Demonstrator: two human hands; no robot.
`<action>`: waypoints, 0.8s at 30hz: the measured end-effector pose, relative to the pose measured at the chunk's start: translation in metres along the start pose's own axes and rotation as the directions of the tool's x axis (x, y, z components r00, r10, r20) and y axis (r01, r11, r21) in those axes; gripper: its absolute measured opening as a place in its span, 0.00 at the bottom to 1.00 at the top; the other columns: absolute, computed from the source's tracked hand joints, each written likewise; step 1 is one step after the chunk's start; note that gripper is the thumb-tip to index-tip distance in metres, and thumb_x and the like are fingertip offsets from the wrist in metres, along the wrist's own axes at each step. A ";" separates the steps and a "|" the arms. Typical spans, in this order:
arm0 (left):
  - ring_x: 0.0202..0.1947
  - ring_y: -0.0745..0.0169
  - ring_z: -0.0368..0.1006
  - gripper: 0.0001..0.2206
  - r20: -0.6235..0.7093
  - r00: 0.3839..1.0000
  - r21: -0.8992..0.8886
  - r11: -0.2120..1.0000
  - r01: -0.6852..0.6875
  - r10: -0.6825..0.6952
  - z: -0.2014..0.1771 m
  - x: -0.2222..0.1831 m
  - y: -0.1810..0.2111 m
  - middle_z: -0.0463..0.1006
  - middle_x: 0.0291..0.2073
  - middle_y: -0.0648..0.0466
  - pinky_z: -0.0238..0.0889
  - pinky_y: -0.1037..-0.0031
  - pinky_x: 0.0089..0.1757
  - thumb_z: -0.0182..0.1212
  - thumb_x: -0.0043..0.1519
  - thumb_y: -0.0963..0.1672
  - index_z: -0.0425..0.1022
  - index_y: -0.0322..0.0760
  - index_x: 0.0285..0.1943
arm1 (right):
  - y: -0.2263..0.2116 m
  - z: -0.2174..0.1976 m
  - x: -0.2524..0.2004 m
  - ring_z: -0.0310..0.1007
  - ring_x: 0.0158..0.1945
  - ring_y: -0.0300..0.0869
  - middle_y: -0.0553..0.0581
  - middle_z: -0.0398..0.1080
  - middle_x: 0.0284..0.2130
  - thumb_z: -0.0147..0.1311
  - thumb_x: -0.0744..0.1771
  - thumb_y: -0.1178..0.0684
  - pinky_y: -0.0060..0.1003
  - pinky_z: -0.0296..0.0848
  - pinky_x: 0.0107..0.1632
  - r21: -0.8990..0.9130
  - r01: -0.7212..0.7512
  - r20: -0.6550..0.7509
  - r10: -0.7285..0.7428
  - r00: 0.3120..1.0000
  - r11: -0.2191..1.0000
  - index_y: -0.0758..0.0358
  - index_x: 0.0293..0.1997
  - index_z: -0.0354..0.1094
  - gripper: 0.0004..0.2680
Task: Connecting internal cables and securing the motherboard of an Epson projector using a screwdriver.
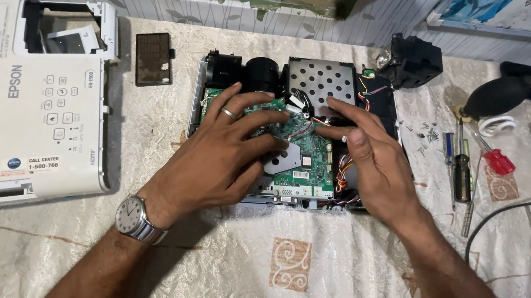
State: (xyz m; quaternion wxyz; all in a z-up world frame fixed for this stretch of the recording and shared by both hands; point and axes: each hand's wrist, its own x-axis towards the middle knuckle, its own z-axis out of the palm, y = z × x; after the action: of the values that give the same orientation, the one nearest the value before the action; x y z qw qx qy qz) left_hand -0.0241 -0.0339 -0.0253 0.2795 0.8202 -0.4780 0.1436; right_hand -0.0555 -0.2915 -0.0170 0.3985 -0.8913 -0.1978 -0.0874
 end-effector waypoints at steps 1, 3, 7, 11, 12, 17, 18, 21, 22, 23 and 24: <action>0.69 0.37 0.57 0.14 -0.011 1.000 -0.005 1.000 -0.010 0.010 0.001 0.000 -0.001 0.71 0.62 0.45 0.35 0.36 0.68 0.47 0.60 0.42 0.77 0.37 0.50 | 0.000 0.000 0.000 0.61 0.71 0.54 0.63 0.65 0.66 0.23 0.72 0.34 0.53 0.56 0.69 -0.002 -0.010 -0.009 0.010 1.000 1.000 0.63 0.54 0.75 0.27; 0.69 0.37 0.57 0.14 -0.013 1.000 -0.006 1.000 -0.008 0.008 0.000 0.000 -0.001 0.71 0.62 0.46 0.34 0.37 0.68 0.47 0.61 0.42 0.77 0.38 0.50 | -0.003 -0.001 0.001 0.60 0.71 0.53 0.62 0.65 0.66 0.23 0.72 0.34 0.53 0.56 0.69 -0.002 -0.014 0.002 0.014 1.000 1.000 0.63 0.53 0.75 0.28; 0.70 0.38 0.56 0.14 0.003 1.000 -0.015 1.000 -0.002 0.002 0.000 0.000 -0.002 0.71 0.62 0.46 0.33 0.38 0.68 0.46 0.62 0.43 0.78 0.39 0.50 | -0.002 0.000 0.001 0.59 0.71 0.53 0.62 0.65 0.66 0.23 0.72 0.34 0.53 0.55 0.70 0.010 -0.014 0.006 0.014 1.000 1.000 0.64 0.52 0.75 0.28; 0.70 0.39 0.56 0.15 0.011 1.000 -0.013 1.000 -0.003 0.003 0.002 -0.001 -0.003 0.71 0.63 0.47 0.33 0.38 0.68 0.47 0.62 0.44 0.78 0.39 0.51 | -0.003 0.000 0.001 0.60 0.71 0.53 0.61 0.66 0.66 0.22 0.72 0.33 0.53 0.56 0.69 0.002 -0.026 0.000 0.026 1.000 1.000 0.63 0.53 0.75 0.28; 0.69 0.38 0.56 0.14 0.007 1.000 -0.011 1.000 -0.007 0.007 0.001 -0.001 -0.003 0.71 0.62 0.47 0.34 0.37 0.68 0.47 0.62 0.43 0.77 0.39 0.51 | -0.003 0.000 0.000 0.59 0.71 0.53 0.61 0.66 0.66 0.22 0.72 0.33 0.54 0.55 0.69 0.003 -0.021 0.004 0.021 1.000 1.000 0.63 0.53 0.75 0.29; 0.69 0.39 0.57 0.15 0.015 1.000 0.013 1.000 -0.006 0.005 0.000 0.001 -0.002 0.72 0.62 0.48 0.34 0.38 0.68 0.48 0.60 0.42 0.78 0.41 0.51 | -0.004 -0.001 0.001 0.59 0.71 0.52 0.60 0.66 0.66 0.21 0.71 0.31 0.55 0.53 0.70 0.016 -0.028 0.007 0.028 1.000 0.999 0.62 0.53 0.75 0.30; 0.69 0.39 0.57 0.15 0.018 1.000 0.000 1.000 0.000 0.000 0.000 0.001 -0.002 0.72 0.62 0.48 0.34 0.38 0.68 0.47 0.60 0.42 0.78 0.40 0.51 | -0.003 -0.001 0.001 0.59 0.71 0.52 0.60 0.66 0.65 0.22 0.71 0.32 0.53 0.54 0.70 0.019 -0.013 0.002 0.013 1.000 1.000 0.64 0.53 0.75 0.29; 0.69 0.40 0.57 0.15 0.024 1.000 -0.013 1.000 0.001 -0.001 0.001 -0.001 -0.003 0.72 0.62 0.48 0.34 0.38 0.68 0.47 0.59 0.42 0.77 0.40 0.51 | -0.001 0.000 0.000 0.61 0.70 0.52 0.61 0.67 0.64 0.23 0.72 0.34 0.51 0.56 0.69 0.023 0.016 -0.011 -0.016 1.000 1.000 0.65 0.52 0.75 0.28; 0.68 0.40 0.57 0.15 0.022 1.000 -0.014 1.000 0.001 0.000 0.001 0.000 -0.003 0.72 0.61 0.48 0.34 0.38 0.68 0.47 0.59 0.42 0.77 0.40 0.51 | 0.000 0.000 0.000 0.61 0.70 0.52 0.61 0.68 0.63 0.24 0.72 0.35 0.51 0.57 0.69 0.023 0.033 -0.013 -0.032 0.999 0.999 0.65 0.52 0.75 0.27; 0.68 0.40 0.57 0.15 0.021 1.000 -0.013 1.000 -0.003 0.003 0.001 0.000 -0.003 0.72 0.61 0.48 0.34 0.38 0.68 0.47 0.59 0.42 0.77 0.40 0.51 | 0.001 0.000 0.000 0.61 0.70 0.52 0.61 0.68 0.63 0.24 0.72 0.35 0.51 0.57 0.69 0.022 0.034 -0.016 -0.034 0.999 0.999 0.65 0.52 0.75 0.27; 0.68 0.41 0.58 0.15 0.020 1.000 -0.011 1.000 -0.001 0.002 0.000 0.000 -0.002 0.73 0.60 0.49 0.34 0.38 0.68 0.48 0.59 0.42 0.77 0.40 0.51 | 0.002 0.001 0.000 0.61 0.70 0.52 0.61 0.68 0.63 0.23 0.73 0.36 0.51 0.57 0.69 0.015 0.036 -0.013 -0.036 0.999 0.999 0.64 0.52 0.75 0.27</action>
State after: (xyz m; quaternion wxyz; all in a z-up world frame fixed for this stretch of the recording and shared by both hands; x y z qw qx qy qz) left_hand -0.0225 -0.0330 -0.0261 0.2792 0.8197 -0.4822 0.1328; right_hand -0.0551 -0.2921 -0.0185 0.4051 -0.8838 -0.2121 -0.0986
